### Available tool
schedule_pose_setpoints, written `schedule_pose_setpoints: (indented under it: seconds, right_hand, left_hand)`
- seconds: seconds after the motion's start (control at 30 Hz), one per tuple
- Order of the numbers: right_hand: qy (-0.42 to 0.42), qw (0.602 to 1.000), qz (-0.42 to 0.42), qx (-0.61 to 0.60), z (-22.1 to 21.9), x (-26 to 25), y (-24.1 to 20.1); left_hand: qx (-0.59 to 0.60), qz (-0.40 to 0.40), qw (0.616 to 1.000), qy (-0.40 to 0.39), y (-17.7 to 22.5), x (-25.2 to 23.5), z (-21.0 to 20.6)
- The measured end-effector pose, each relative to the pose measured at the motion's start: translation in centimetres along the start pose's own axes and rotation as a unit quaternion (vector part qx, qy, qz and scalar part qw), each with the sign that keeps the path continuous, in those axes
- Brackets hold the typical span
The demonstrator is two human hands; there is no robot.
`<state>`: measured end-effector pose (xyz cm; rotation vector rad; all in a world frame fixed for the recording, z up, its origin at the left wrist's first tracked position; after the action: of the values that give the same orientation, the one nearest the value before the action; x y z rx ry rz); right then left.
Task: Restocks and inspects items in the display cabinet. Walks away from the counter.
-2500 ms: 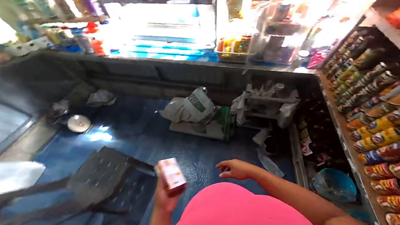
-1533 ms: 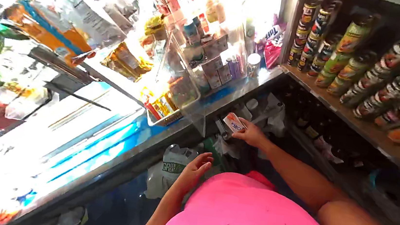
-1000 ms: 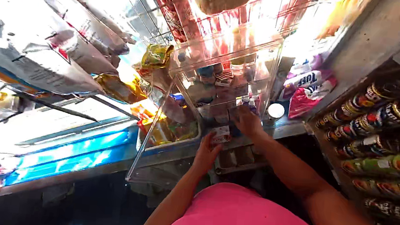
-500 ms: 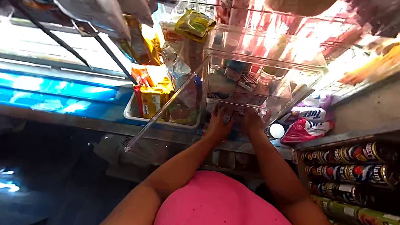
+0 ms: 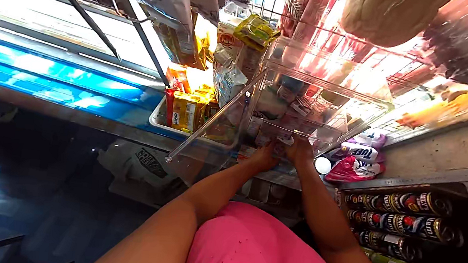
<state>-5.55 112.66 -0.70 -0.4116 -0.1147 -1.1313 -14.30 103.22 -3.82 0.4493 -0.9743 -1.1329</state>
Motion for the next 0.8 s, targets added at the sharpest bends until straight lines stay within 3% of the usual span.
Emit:
schedule_pose_setpoints:
  seconds: [0.47, 0.63, 0.8]
  right_hand:
    - [0.009, 1.0, -0.013, -0.016, -0.7, 0.0, 0.1]
    - [0.004, 1.0, -0.023, -0.019, -1.6, 0.4, -0.5]
    - [0.003, 0.999, -0.019, -0.041, -0.9, 0.0, -0.3]
  left_hand:
    - [0.111, -0.001, 0.992, 0.063, -0.8, -2.6, 2.5]
    - [0.059, -0.034, 0.995, 0.068, 0.3, -2.6, 3.9]
    - [0.087, -0.03, 0.993, 0.079, 0.7, -2.9, 3.9]
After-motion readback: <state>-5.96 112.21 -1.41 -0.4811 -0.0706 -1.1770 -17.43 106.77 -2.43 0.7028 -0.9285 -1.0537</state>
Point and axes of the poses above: each hand's wrist, its own x-axis away from the middle knuckle, its own z-axis out of the back of the hand, y = z × x, the point moved 7 cm from there along -x, towards the middle knuckle, and after that the axes turned 2 degrees about -y, right-handed, at the moved point
